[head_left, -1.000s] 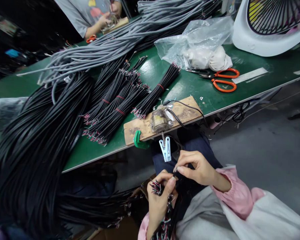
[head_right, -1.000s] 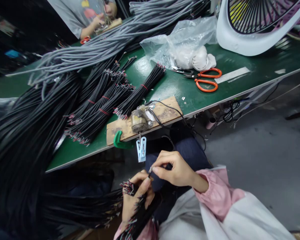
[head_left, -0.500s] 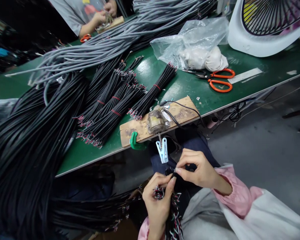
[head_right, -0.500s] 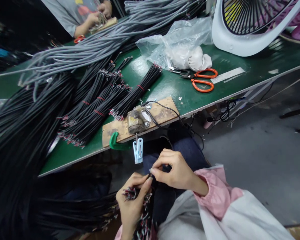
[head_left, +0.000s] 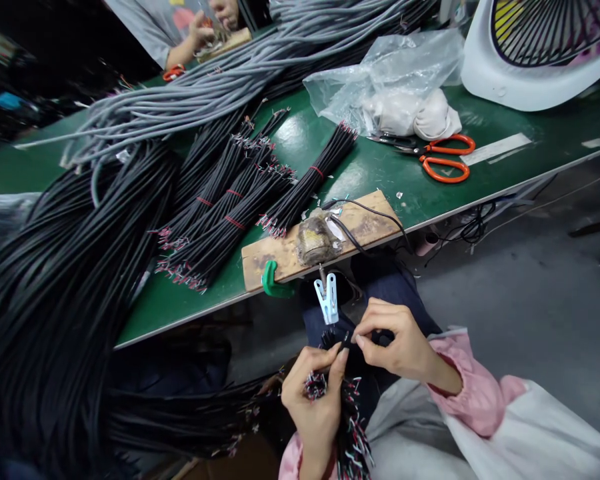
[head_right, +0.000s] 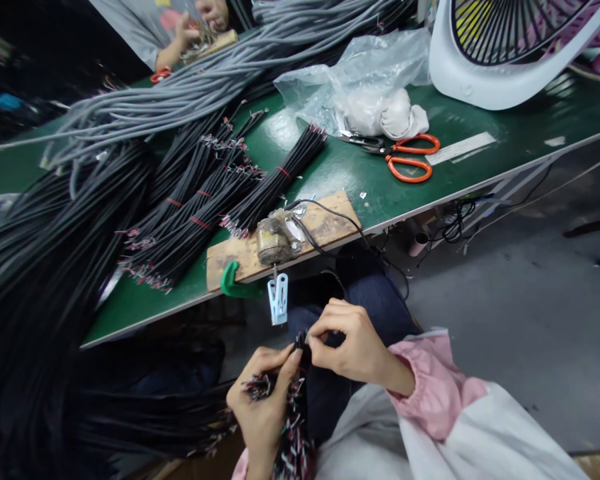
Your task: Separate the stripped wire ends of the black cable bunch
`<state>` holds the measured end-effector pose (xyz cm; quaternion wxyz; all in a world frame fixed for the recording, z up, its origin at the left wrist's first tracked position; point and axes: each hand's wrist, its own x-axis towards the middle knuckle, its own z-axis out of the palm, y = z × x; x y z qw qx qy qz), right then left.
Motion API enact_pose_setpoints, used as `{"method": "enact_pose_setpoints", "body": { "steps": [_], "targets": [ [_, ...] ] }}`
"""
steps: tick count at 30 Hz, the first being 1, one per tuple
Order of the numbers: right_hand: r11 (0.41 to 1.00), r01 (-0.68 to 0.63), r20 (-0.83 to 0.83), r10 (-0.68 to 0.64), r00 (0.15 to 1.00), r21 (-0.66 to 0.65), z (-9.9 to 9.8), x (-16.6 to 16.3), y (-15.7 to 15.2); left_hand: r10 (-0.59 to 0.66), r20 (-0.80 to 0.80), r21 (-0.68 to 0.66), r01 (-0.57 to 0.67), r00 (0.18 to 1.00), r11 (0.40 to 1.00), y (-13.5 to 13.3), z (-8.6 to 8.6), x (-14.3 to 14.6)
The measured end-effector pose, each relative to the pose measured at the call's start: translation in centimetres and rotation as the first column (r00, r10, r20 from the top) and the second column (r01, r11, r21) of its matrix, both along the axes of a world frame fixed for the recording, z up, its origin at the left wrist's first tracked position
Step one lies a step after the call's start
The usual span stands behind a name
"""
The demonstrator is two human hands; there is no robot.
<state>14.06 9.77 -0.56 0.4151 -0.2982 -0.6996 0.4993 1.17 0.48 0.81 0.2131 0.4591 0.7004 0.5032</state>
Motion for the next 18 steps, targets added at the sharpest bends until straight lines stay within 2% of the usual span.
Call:
{"method": "enact_pose_setpoints", "body": {
  "steps": [4,14,18],
  "targets": [
    [0.998,-0.004,-0.010,0.004,1.000,-0.058,0.05,-0.06,0.14,0.000,-0.009,0.007,0.000,1.000,1.000,0.08,0.08,0.21],
    [1.000,0.003,-0.022,-0.004,1.000,-0.031,-0.03,-0.52,0.10,0.017,-0.029,0.015,-0.017,0.999,1.000,0.00,0.05,0.16],
    [0.990,-0.047,-0.032,0.043,0.999,-0.136,-0.34,-0.25,0.18,0.023,-0.026,0.008,-0.023,0.999,1.000,0.08,0.22,0.02]
  ]
}}
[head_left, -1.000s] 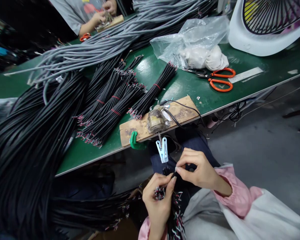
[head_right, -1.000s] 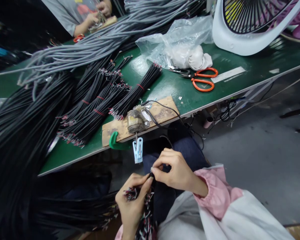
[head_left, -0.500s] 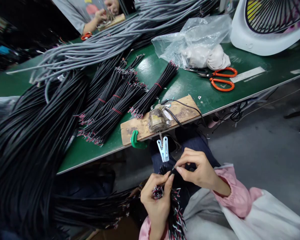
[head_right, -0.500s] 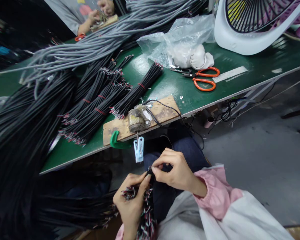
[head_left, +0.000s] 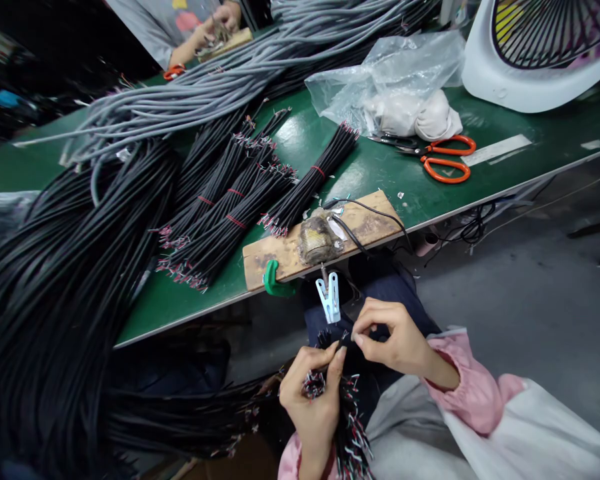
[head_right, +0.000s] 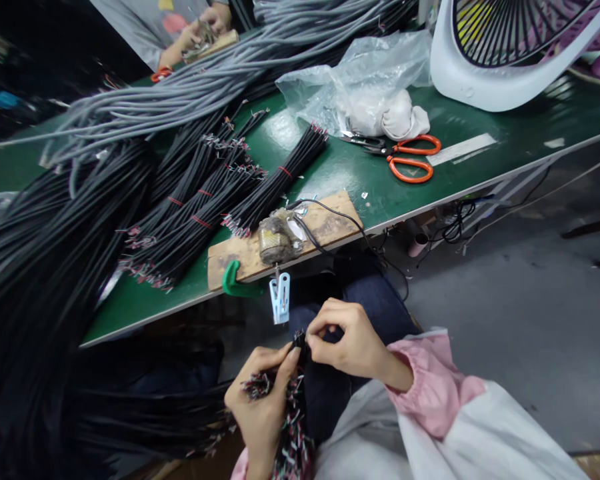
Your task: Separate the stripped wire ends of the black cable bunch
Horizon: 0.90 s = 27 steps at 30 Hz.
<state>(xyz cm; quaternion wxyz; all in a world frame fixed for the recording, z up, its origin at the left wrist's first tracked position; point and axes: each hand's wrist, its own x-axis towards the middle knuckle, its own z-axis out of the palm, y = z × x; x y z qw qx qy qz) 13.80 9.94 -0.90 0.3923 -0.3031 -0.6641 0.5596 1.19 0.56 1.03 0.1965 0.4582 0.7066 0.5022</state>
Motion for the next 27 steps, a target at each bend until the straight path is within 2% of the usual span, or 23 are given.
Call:
{"method": "enact_pose_setpoints", "body": {
  "steps": [5,13,16,19,20,22,23,24,26,27],
  "targets": [
    [0.991,-0.061,-0.030,0.058,0.998,-0.116,-0.3,-0.2,0.0,0.010,0.004,0.006,-0.010,1.000,1.000,0.1,-0.3,0.1],
    [0.991,0.132,-0.057,-0.131,0.990,0.013,-0.3,-1.5,-1.1,0.009,0.040,0.004,-0.009,0.999,1.000,0.1,-0.7,0.0],
    [0.980,0.181,-0.092,-0.173,0.981,0.087,-0.8,-1.8,-1.6,0.010,0.162,-0.045,-0.003,0.987,0.999,-0.1,-1.2,-0.1],
    [0.970,0.181,-0.123,-0.162,0.979,0.161,-1.2,-1.8,-1.6,0.011,0.357,-0.126,0.037,0.934,0.991,-0.2,-1.6,-0.5],
    [0.981,0.146,-0.148,-0.127,0.981,0.131,-1.4,-1.8,-1.5,-0.002,0.418,-0.148,0.071,0.909,0.986,-0.2,-1.7,-0.6],
    [0.997,-0.027,-0.253,0.008,0.967,-0.071,-1.6,-1.7,-1.3,-0.048,0.525,-0.155,0.151,0.850,0.976,0.0,-1.5,-0.9],
    [0.963,-0.168,-0.338,0.089,0.937,-0.213,-1.7,-1.6,-1.1,-0.075,0.569,-0.139,0.185,0.819,0.973,0.2,-1.2,-1.0],
    [0.886,-0.313,-0.431,0.148,0.890,-0.343,-1.8,-1.7,-1.0,-0.099,0.605,-0.114,0.210,0.790,0.971,0.3,-0.9,-1.0],
    [0.684,-0.526,-0.573,0.189,0.798,-0.507,-1.9,-1.9,-0.6,-0.121,0.637,-0.072,0.216,0.761,0.974,0.7,-0.3,-1.2],
    [0.610,-0.570,-0.603,0.183,0.777,-0.550,-2.0,-2.1,-0.3,-0.120,0.632,-0.065,0.206,0.766,0.976,0.9,0.0,-1.3]
  ]
}}
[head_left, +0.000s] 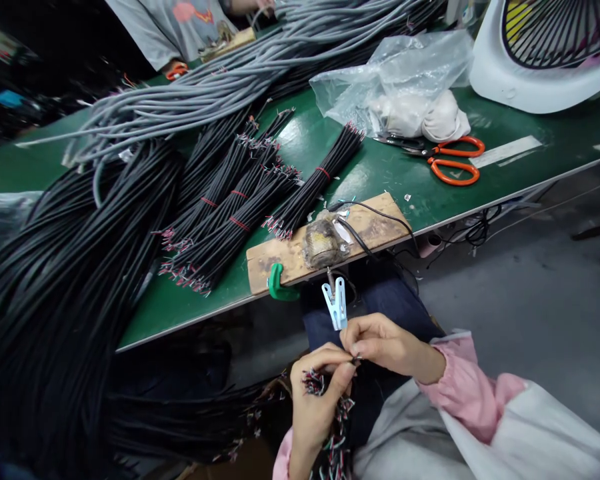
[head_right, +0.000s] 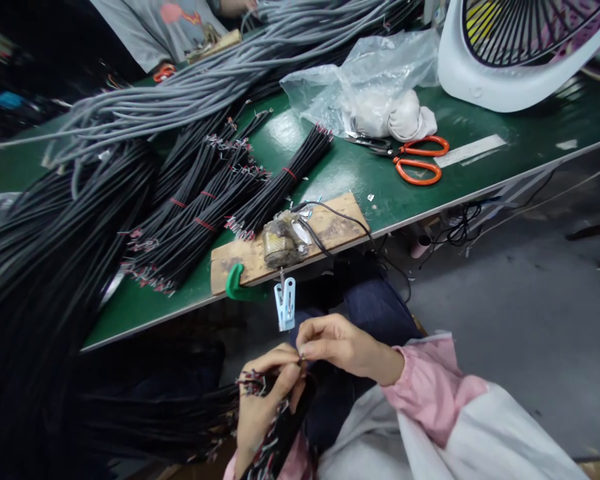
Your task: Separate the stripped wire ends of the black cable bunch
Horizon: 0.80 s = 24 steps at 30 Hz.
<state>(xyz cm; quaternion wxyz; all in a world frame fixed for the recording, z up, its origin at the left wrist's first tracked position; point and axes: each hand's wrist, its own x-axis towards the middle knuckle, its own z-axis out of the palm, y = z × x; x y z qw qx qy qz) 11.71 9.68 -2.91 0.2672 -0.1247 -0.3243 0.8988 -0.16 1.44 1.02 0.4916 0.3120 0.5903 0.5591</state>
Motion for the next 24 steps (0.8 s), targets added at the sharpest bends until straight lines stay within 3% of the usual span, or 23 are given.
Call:
{"method": "enact_pose_setpoints", "body": {
  "steps": [2,4,6,12,24],
  "targets": [
    [0.996,0.008,0.036,-0.005,0.999,-0.088,0.0,-0.5,0.9,-0.001,-0.052,0.012,0.001,0.999,1.000,0.3,0.5,-0.3],
    [0.989,0.094,0.107,-0.082,0.991,-0.113,0.3,-1.2,2.0,-0.024,-0.129,0.042,0.029,0.991,0.999,0.5,0.9,-0.8],
    [0.981,0.170,0.134,-0.157,0.978,-0.092,0.8,-1.8,3.2,-0.038,-0.214,0.095,0.060,0.976,0.994,0.6,1.3,-1.2],
    [0.989,0.148,0.075,-0.147,0.986,-0.010,2.3,-3.6,4.3,0.036,-0.392,0.205,0.049,0.919,0.978,1.3,2.2,-1.7],
    [0.987,0.082,-0.014,-0.085,0.996,-0.139,1.9,-3.6,3.8,0.054,-0.308,0.099,-0.024,0.950,0.995,2.1,1.8,-0.9]
  ]
}}
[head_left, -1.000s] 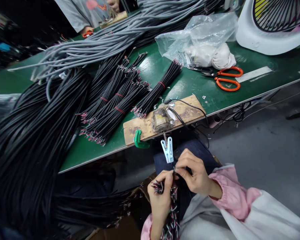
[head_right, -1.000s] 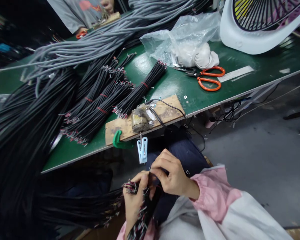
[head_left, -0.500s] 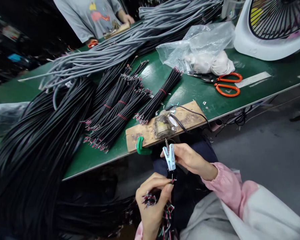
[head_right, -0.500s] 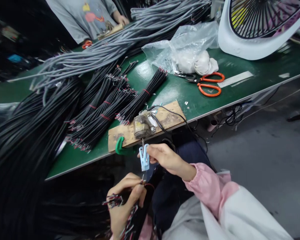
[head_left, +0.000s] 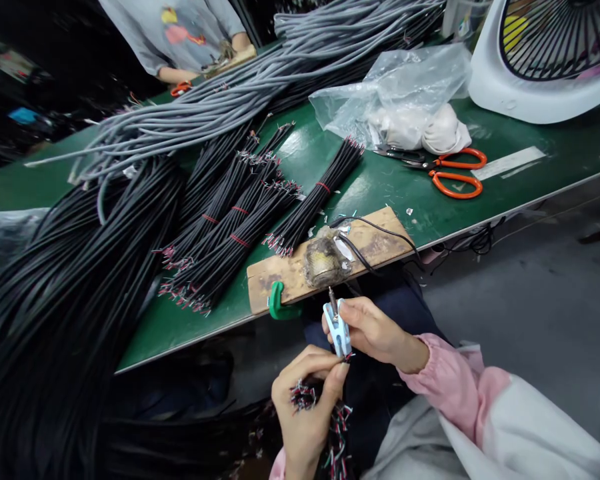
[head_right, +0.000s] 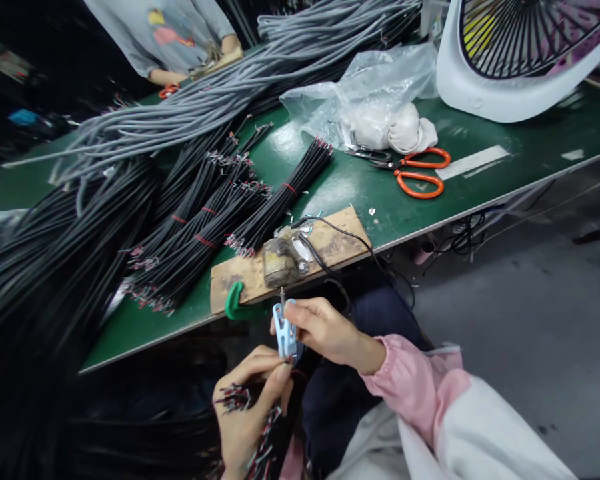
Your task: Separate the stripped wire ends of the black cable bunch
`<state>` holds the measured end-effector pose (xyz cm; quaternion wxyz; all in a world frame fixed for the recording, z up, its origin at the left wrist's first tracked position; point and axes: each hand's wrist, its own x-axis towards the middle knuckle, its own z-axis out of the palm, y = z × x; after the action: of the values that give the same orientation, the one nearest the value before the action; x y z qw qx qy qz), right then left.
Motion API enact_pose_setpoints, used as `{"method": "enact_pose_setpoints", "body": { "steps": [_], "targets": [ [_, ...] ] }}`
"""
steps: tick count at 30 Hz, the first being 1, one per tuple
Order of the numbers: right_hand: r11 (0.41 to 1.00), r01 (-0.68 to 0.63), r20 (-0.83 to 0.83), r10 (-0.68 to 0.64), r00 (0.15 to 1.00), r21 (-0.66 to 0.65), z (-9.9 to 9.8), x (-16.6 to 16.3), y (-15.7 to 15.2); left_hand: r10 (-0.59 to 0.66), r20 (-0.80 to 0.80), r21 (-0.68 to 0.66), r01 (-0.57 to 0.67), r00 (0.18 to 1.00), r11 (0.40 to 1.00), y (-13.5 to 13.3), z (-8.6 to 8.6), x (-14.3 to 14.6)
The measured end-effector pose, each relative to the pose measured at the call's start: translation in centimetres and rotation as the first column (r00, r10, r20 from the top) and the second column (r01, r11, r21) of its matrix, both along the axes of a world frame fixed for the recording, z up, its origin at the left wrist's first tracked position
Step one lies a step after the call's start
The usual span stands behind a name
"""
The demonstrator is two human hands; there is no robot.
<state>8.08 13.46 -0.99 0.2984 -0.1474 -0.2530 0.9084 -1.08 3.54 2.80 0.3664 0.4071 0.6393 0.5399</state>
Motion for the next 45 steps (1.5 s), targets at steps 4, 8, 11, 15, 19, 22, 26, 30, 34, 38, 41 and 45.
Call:
{"method": "enact_pose_setpoints", "body": {
  "steps": [4,8,11,15,19,22,26,30,34,38,41,45],
  "targets": [
    [0.997,-0.004,-0.009,0.003,1.000,-0.075,-1.0,0.1,-0.3,0.029,0.031,-0.007,-0.029,0.999,1.000,0.1,0.1,0.1],
    [0.989,0.018,0.024,-0.015,1.000,-0.149,-2.4,0.7,-0.6,0.008,0.031,-0.016,-0.008,0.999,1.000,-0.1,-0.2,0.1],
    [0.993,0.038,0.077,-0.029,0.997,-0.114,-3.3,1.7,-0.8,0.000,0.016,-0.014,0.000,1.000,1.000,-0.3,-0.2,0.1],
    [0.993,0.087,0.222,-0.102,0.970,0.080,-3.5,3.4,-1.3,-0.013,0.012,-0.024,0.013,1.000,1.000,-0.8,0.1,0.2],
    [0.952,0.022,0.362,-0.138,0.922,0.306,-3.1,4.7,-1.9,-0.031,0.056,-0.092,0.036,0.998,0.995,-1.8,-0.3,0.5],
    [0.879,-0.035,0.411,-0.186,0.893,0.475,-2.8,5.1,-2.5,-0.035,0.147,-0.253,0.072,0.988,0.965,-2.9,-1.8,0.8],
    [0.725,-0.209,0.415,-0.115,0.903,0.656,-2.5,4.9,-2.9,0.082,0.261,-0.439,0.042,0.962,0.898,-3.8,-4.5,1.3],
    [0.624,-0.284,0.423,-0.082,0.902,0.728,-2.3,4.3,-3.1,0.077,0.281,-0.405,0.046,0.957,0.913,-3.7,-6.1,1.5],
    [0.567,-0.268,0.448,-0.204,0.871,0.779,-2.3,4.0,-3.3,0.153,0.186,-0.375,-0.074,0.971,0.924,-3.8,-6.9,1.8],
    [0.598,-0.249,0.474,-0.253,0.843,0.762,-2.7,4.2,-3.5,0.201,0.176,-0.347,-0.130,0.964,0.929,-5.0,-7.7,2.3],
    [0.627,-0.258,0.506,-0.254,0.824,0.735,-3.1,4.3,-3.6,0.252,0.171,-0.324,-0.187,0.952,0.927,-5.8,-8.4,2.5],
    [0.646,-0.276,0.536,-0.246,0.807,0.712,-3.2,4.3,-3.6,0.289,0.175,-0.301,-0.229,0.941,0.926,-6.0,-8.9,2.4]
  ]
}}
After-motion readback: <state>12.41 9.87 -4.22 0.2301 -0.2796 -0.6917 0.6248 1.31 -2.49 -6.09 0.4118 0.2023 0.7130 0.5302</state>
